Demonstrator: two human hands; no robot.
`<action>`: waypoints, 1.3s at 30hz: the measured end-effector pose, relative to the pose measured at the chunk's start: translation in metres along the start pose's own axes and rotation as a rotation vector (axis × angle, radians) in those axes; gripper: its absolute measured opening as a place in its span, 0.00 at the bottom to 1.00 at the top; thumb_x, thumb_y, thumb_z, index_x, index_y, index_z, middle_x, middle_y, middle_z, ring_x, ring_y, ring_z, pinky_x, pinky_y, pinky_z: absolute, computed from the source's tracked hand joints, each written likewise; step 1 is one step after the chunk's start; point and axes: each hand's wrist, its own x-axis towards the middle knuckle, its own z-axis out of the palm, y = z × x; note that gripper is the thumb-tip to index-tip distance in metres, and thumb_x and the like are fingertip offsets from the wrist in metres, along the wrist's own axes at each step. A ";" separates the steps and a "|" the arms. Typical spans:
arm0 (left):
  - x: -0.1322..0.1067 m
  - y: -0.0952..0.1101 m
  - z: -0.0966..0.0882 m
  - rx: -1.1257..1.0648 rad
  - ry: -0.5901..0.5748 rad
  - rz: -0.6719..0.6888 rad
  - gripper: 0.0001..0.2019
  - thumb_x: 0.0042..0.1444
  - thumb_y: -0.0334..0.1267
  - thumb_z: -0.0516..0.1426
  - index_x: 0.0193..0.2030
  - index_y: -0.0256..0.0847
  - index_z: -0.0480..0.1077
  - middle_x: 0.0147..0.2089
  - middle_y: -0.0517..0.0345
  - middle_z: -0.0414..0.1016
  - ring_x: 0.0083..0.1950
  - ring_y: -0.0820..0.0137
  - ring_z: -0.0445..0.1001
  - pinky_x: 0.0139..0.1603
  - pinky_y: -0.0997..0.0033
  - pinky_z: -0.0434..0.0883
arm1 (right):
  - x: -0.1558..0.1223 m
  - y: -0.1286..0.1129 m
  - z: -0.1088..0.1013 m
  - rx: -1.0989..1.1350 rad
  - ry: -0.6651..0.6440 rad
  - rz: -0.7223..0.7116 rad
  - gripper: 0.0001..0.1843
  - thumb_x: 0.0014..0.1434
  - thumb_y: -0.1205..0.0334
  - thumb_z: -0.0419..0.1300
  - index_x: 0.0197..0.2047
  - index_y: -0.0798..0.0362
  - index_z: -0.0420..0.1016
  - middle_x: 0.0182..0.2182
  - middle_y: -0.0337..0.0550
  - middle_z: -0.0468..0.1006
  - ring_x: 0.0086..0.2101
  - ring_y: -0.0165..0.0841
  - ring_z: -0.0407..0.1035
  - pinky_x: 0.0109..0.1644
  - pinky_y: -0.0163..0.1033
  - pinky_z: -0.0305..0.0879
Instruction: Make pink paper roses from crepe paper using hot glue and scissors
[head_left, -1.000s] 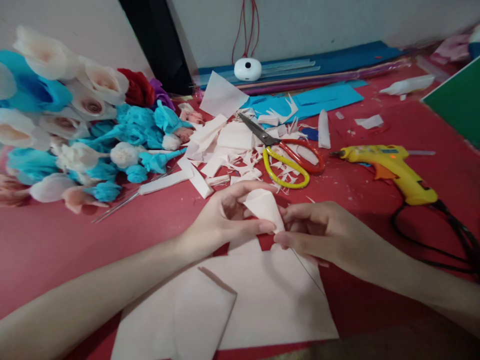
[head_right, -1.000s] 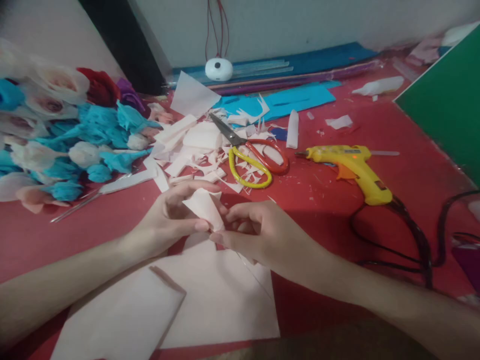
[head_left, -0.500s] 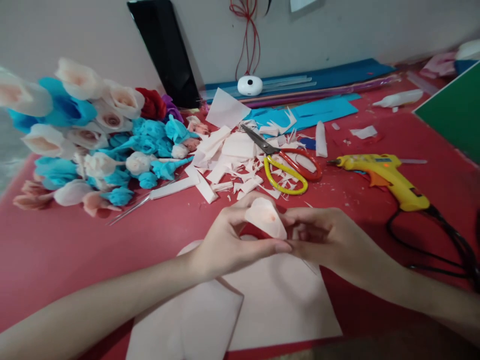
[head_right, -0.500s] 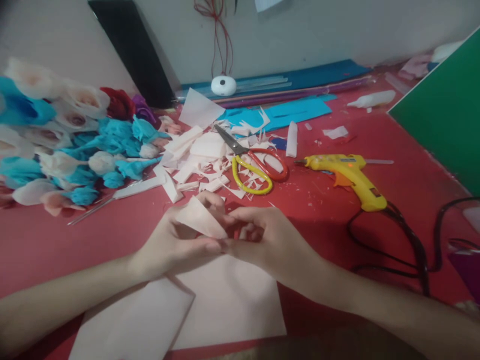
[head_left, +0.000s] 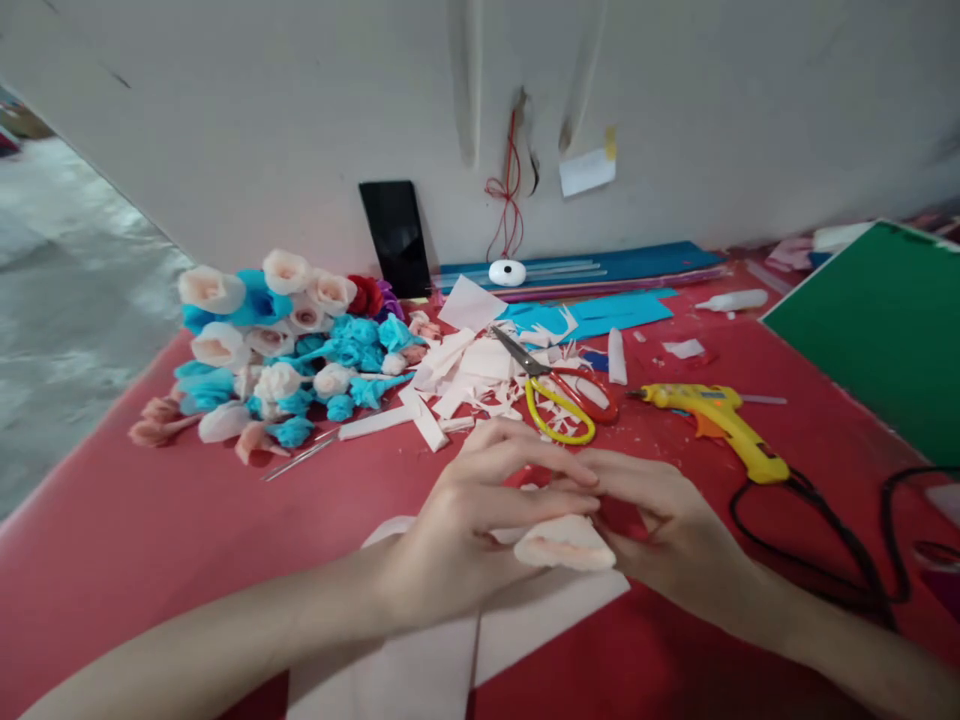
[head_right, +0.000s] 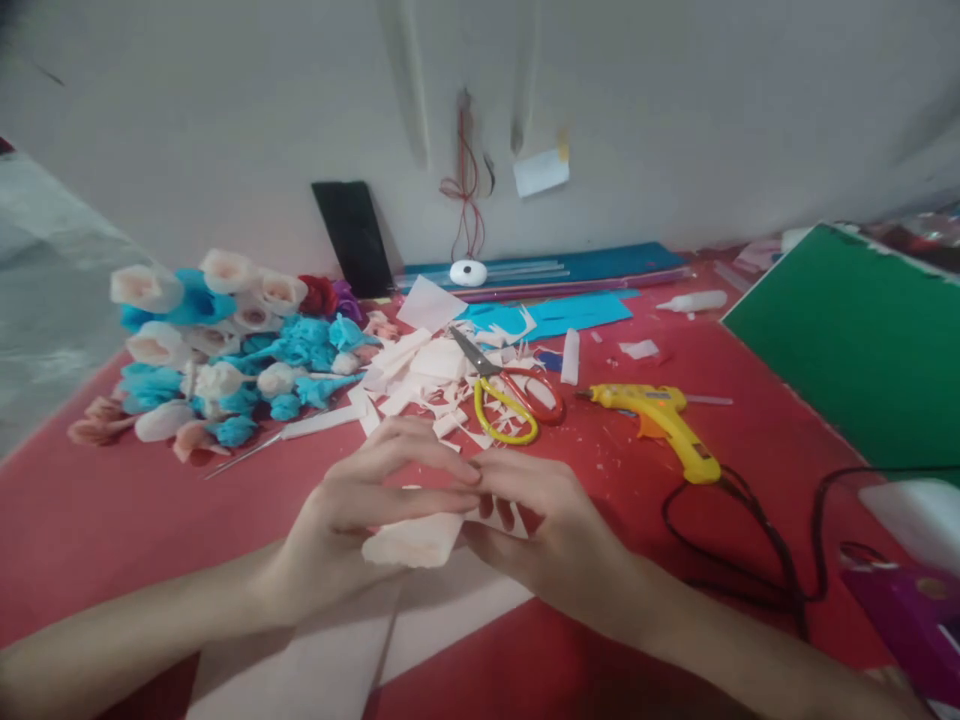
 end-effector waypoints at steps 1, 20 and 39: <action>0.002 0.002 -0.001 0.027 0.003 0.029 0.09 0.53 0.37 0.58 0.39 0.37 0.75 0.41 0.52 0.77 0.42 0.67 0.68 0.46 0.63 0.66 | 0.000 -0.002 0.000 -0.010 0.014 -0.018 0.04 0.53 0.70 0.59 0.33 0.54 0.73 0.29 0.40 0.73 0.30 0.28 0.67 0.31 0.30 0.63; 0.018 0.002 -0.002 0.235 0.027 0.119 0.25 0.46 0.38 0.63 0.52 0.40 0.66 0.43 0.52 0.73 0.45 0.65 0.68 0.48 0.61 0.65 | 0.019 -0.005 -0.014 0.088 0.085 -0.079 0.11 0.49 0.75 0.56 0.31 0.51 0.75 0.30 0.36 0.76 0.33 0.28 0.70 0.35 0.31 0.66; 0.015 -0.007 0.000 0.197 0.004 0.124 0.10 0.48 0.34 0.62 0.39 0.42 0.74 0.45 0.52 0.74 0.46 0.65 0.68 0.50 0.58 0.64 | 0.016 0.005 -0.004 -0.004 0.139 -0.092 0.07 0.49 0.72 0.57 0.29 0.55 0.76 0.25 0.39 0.74 0.25 0.28 0.67 0.26 0.31 0.62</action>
